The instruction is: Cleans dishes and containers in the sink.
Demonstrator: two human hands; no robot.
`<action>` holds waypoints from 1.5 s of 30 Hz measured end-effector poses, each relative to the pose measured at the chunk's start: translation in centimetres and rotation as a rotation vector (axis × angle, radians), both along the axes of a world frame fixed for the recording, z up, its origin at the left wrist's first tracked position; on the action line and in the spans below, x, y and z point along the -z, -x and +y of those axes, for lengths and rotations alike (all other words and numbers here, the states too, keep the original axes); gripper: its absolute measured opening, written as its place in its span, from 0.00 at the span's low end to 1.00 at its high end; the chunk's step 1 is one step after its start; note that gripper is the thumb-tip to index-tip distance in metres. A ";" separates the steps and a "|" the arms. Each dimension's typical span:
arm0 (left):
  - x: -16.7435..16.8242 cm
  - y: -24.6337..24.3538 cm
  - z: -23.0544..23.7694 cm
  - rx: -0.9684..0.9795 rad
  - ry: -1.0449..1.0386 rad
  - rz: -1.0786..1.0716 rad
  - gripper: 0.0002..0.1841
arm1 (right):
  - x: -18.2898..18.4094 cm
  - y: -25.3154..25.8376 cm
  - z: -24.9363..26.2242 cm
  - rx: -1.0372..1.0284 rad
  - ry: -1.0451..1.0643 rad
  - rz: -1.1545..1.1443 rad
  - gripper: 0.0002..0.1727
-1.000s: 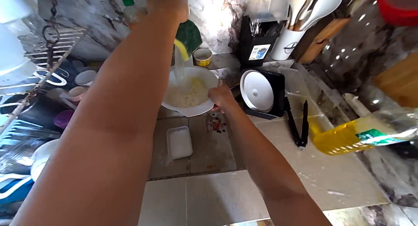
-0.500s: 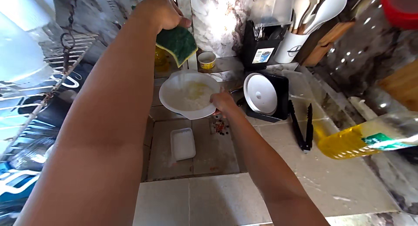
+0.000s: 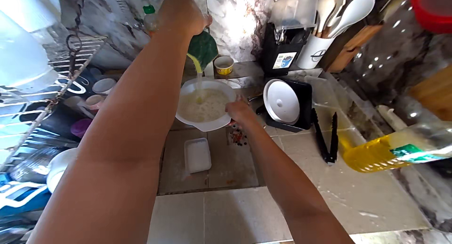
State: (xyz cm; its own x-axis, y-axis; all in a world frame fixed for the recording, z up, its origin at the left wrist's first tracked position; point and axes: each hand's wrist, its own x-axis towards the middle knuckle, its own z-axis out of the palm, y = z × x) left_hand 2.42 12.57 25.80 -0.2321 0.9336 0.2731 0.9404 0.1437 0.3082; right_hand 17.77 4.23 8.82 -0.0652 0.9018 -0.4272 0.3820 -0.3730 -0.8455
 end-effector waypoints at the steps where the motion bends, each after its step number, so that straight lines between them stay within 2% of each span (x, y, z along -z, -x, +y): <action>1: -0.1 -0.3 -0.2 -0.010 0.007 0.013 0.41 | 0.0 0.1 0.0 0.000 0.003 0.001 0.39; 12: -0.7 -1.3 -1.2 -0.033 0.055 0.053 0.36 | 0.0 0.4 0.0 0.002 0.007 -0.041 0.38; 15: -0.8 -1.7 -1.6 -0.039 0.071 0.061 0.37 | 0.0 0.3 -0.2 0.001 0.006 -0.040 0.40; 21: -0.9 -2.0 -2.1 0.001 0.097 0.091 0.29 | 0.4 0.3 -0.3 0.027 0.008 0.003 0.42; 24: -1.0 0.3 -2.2 0.134 0.129 0.106 0.19 | 1.1 -0.1 -0.4 0.025 -0.031 0.030 0.40; 27: -0.9 3.1 -2.2 0.250 0.148 0.086 0.19 | 1.6 -1.4 -1.0 0.021 -0.053 0.057 0.41; 31: 0.3 5.6 -0.7 0.268 0.018 0.037 0.19 | 1.4 -5.1 -3.1 0.040 -0.101 0.062 0.41; 34: 2.1 6.9 -1.1 0.158 -0.065 0.018 0.28 | 2.2 -9.1 -5.5 0.080 -0.124 -0.004 0.36; 37: 4.7 6.4 -4.2 0.037 -0.194 -0.232 0.31 | 3.3 -13.8 -8.7 0.182 -0.112 0.000 0.34; 39: 8.1 4.3 -8.0 0.032 -0.215 -0.456 0.31 | 5.1 -16.8 -10.8 0.254 -0.125 -0.018 0.33; 42: 13.7 -2.4 -13.4 0.145 -0.010 -0.819 0.27 | 7.8 -20.9 -13.6 0.318 -0.145 -0.092 0.35; 45: 18.5 -10.1 -15.3 0.332 0.249 -1.001 0.22 | 9.3 -24.0 -16.2 0.380 -0.126 -0.118 0.36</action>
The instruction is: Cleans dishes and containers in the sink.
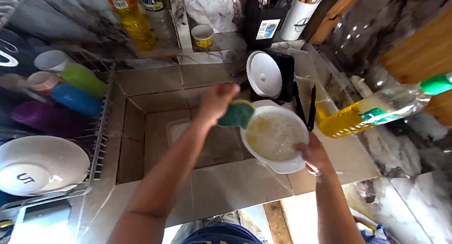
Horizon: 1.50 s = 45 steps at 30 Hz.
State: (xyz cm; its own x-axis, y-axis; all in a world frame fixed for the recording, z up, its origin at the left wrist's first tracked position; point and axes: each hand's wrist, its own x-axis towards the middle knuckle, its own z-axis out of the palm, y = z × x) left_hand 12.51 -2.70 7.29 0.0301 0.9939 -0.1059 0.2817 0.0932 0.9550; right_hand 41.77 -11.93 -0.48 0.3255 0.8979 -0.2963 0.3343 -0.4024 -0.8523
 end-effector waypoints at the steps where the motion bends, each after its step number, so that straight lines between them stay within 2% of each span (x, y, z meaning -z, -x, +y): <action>1: 1.3 -2.4 -0.3 0.079 0.011 -0.022 0.21 | 0.3 -0.9 -0.7 0.027 -0.001 -0.015 0.35; 3: 3.2 -6.1 -0.8 0.205 0.046 -0.061 0.22 | 0.8 -2.4 -1.8 0.057 0.002 -0.049 0.33; 5: 4.8 -7.3 -0.8 0.221 0.027 -0.058 0.24 | 1.0 -3.5 -2.3 0.066 0.012 -0.080 0.33; 7: 7.1 -5.2 -0.5 0.100 -0.066 0.075 0.25 | 0.6 -4.1 -2.5 0.055 0.061 -0.121 0.32; 9: 10.6 0.1 -0.3 -0.085 -0.079 0.332 0.29 | -0.5 -4.1 -2.5 0.015 0.168 -0.238 0.31; 11: 13.7 6.8 -1.1 -0.218 0.100 0.573 0.37 | -2.5 -3.3 -2.7 -0.039 0.175 -0.467 0.35; 13: 16.0 12.2 -1.9 -0.315 0.366 0.691 0.40 | -3.4 -1.9 -2.2 -0.142 0.030 -0.597 0.42; 14: 16.9 13.8 -2.3 -0.333 0.477 0.698 0.40 | -3.3 -0.9 -1.5 -0.241 -0.008 -0.605 0.47; 16: 17.5 15.0 -2.9 -0.297 0.643 0.661 0.37 | -2.4 1.4 0.8 -0.474 0.083 -0.606 0.56; 18: 18.0 15.4 -3.4 -0.249 0.700 0.650 0.33 | -1.5 3.2 2.7 -0.597 0.193 -0.680 0.54; 21: 17.9 15.3 -4.0 -0.309 0.675 0.497 0.27 | -1.9 3.6 3.9 -0.603 0.285 -0.695 0.48; 25: 16.7 14.5 -4.0 -0.360 0.631 0.263 0.26 | -2.7 3.1 3.5 -0.269 0.181 -0.550 0.24; 27: 15.6 13.3 -4.1 -0.393 0.599 0.102 0.27 | -3.8 3.7 3.3 -0.110 0.086 -0.397 0.25; 29: 15.0 12.1 -4.2 -0.436 0.548 -0.098 0.28 | -4.9 6.1 2.9 -0.107 -0.108 -0.252 0.25; 31: 14.0 11.0 -4.4 -0.449 0.510 -0.283 0.26 | -5.9 10.5 2.8 -0.256 -0.290 -0.146 0.25; 32: 13.3 10.3 -4.6 -0.447 0.493 -0.366 0.22 | -6.3 13.1 3.2 -0.362 -0.345 -0.170 0.26; 34: 12.1 9.5 -5.0 -0.420 0.446 -0.554 0.20 | -6.0 18.5 4.8 -0.552 -0.412 -0.360 0.30; 36: 11.3 9.2 -5.6 -0.374 0.392 -0.672 0.26 | -4.2 23.2 6.5 -0.705 -0.469 -0.610 0.33; 38: 11.0 9.2 -5.9 -0.337 0.342 -0.717 0.29 | -3.0 26.0 6.9 -0.929 -0.359 -0.722 0.36; 41: 10.9 9.6 -6.3 -0.322 0.310 -0.722 0.28 | -2.6 27.8 6.9 -1.223 -0.086 -0.647 0.23; 45: 10.8 9.4 -6.9 -0.349 0.385 -0.658 0.28 | -2.8 28.6 7.5 -1.196 -0.024 -0.602 0.18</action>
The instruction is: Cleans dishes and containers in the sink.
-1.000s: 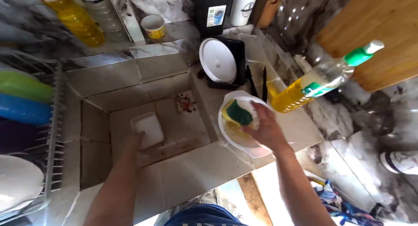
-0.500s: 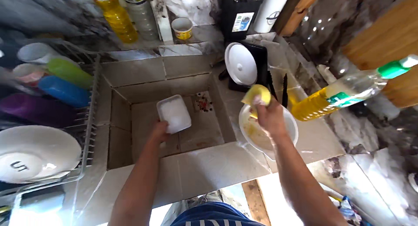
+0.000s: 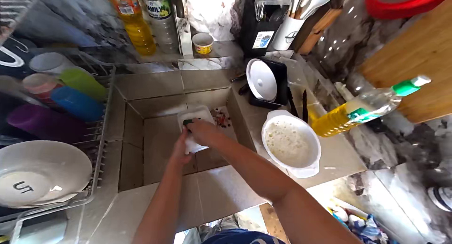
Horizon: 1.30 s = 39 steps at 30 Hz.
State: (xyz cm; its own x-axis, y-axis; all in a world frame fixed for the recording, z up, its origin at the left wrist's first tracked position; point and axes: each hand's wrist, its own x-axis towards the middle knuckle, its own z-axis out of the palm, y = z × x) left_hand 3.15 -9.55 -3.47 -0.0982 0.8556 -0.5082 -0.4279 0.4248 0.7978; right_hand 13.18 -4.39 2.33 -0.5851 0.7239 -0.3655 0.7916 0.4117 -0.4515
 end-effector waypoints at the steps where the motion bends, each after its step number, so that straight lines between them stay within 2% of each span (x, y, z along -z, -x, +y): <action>1: 0.2 -0.1 0.0 -0.006 0.016 -0.002 0.28 | -0.1 0.0 0.1 -0.008 0.015 -0.022 0.17; 6: 0.6 -1.7 0.4 -0.022 0.008 -0.035 0.30 | 1.7 -1.2 0.5 0.068 0.029 0.030 0.24; 9: 0.2 -2.1 0.8 -0.042 0.012 -0.048 0.30 | 0.7 -3.2 1.9 0.119 -0.040 0.200 0.21; 11: -0.2 -1.6 0.9 -0.057 0.012 -0.033 0.30 | -1.5 -6.5 3.7 0.368 -0.197 0.300 0.21; 13: -0.5 -1.2 0.6 -0.070 -0.003 -0.008 0.30 | -2.5 -10.6 6.8 0.699 -0.332 0.204 0.31; 14: -0.7 -1.0 0.5 -0.079 -0.017 -0.004 0.29 | -2.4 -12.4 8.6 0.803 -0.334 0.132 0.39; 15: -1.0 -1.0 0.3 -0.096 -0.022 0.002 0.29 | -1.9 -13.8 10.2 0.861 -0.313 0.066 0.43; 18: -1.4 -0.8 0.0 -0.132 -0.012 0.028 0.29 | -1.5 -15.8 12.0 0.922 -0.301 -0.089 0.24; 21: -1.5 -0.2 -0.4 -0.127 -0.036 0.025 0.28 | -4.8 -18.2 11.3 1.019 -0.448 0.085 0.21; 24: -1.8 0.2 -0.8 -0.138 -0.069 0.010 0.27 | -8.9 -22.1 9.6 1.021 -0.613 0.276 0.20; 27: -1.8 0.4 -0.9 -0.140 -0.086 -0.001 0.26 | -10.6 -25.7 8.3 1.077 -0.719 0.208 0.20; 31: -1.8 0.4 -0.6 -0.167 -0.048 0.011 0.26 | -6.7 -28.1 8.0 1.123 -0.584 -0.039 0.19; 35: -2.0 0.4 -0.7 -0.170 -0.039 0.038 0.27 | -2.1 -27.9 8.1 1.017 -0.401 -0.266 0.19; 36: -2.0 0.5 -0.6 -0.172 -0.043 0.037 0.27 | -1.7 -27.6 8.2 0.969 -0.384 -0.244 0.23; 38: -1.9 0.5 -0.6 -0.190 -0.056 0.012 0.27 | -1.1 -26.1 8.3 0.789 -0.423 -0.101 0.37; 39: -2.0 0.4 -0.6 -0.199 -0.055 0.003 0.27 | -0.8 -24.7 8.4 0.701 -0.417 -0.102 0.42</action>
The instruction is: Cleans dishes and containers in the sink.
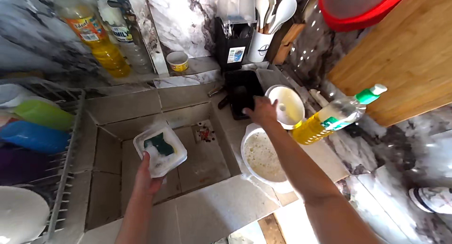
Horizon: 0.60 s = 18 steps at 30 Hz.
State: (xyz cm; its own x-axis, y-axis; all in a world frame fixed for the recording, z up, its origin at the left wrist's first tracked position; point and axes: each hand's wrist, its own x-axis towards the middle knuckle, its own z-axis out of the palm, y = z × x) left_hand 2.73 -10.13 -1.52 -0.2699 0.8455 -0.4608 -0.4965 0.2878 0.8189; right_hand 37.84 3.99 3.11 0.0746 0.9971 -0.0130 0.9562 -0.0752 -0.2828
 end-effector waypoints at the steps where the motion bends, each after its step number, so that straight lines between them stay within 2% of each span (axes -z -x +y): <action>1: -0.1 -0.1 -0.1 -0.013 0.007 -0.008 0.27 | 0.2 1.7 0.2 -0.045 0.067 -0.026 0.42; 4: -0.2 0.4 -0.4 -0.032 0.018 -0.019 0.28 | 1.1 5.8 0.9 -0.019 0.185 -0.067 0.21; 6: -0.4 1.4 -0.9 -0.047 0.010 -0.018 0.28 | -0.5 7.3 0.2 0.050 0.068 0.095 0.22; 8: -0.5 2.3 -1.5 -0.054 -0.013 -0.005 0.27 | -3.3 8.8 -2.2 0.054 -0.080 0.377 0.21; 10: -0.8 3.2 -2.3 -0.084 -0.062 -0.002 0.26 | -4.6 10.9 -5.8 -0.054 -0.181 0.583 0.17; 11: -1.1 3.7 -2.7 -0.103 -0.098 0.002 0.25 | -4.6 12.1 -7.5 -0.133 -0.161 0.640 0.14; 13: -1.5 4.8 -3.3 -0.134 -0.180 0.037 0.25 | -3.3 14.7 -10.1 -0.334 -0.041 0.629 0.14; 16: -2.0 6.7 -4.1 -0.185 -0.217 0.108 0.25 | 1.1 18.4 -12.9 -0.671 0.152 0.378 0.18; 18: -2.1 7.6 -4.6 -0.216 -0.231 0.131 0.26 | 3.6 20.5 -13.5 -0.820 0.357 0.234 0.19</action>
State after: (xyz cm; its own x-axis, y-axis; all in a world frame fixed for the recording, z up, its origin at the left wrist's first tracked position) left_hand -4.89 -14.71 0.55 -0.4981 0.8404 -0.2136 -0.4122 -0.0128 0.9110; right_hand 17.30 -9.48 -0.50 -0.6964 0.6705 -0.2558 0.6703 0.4804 -0.5656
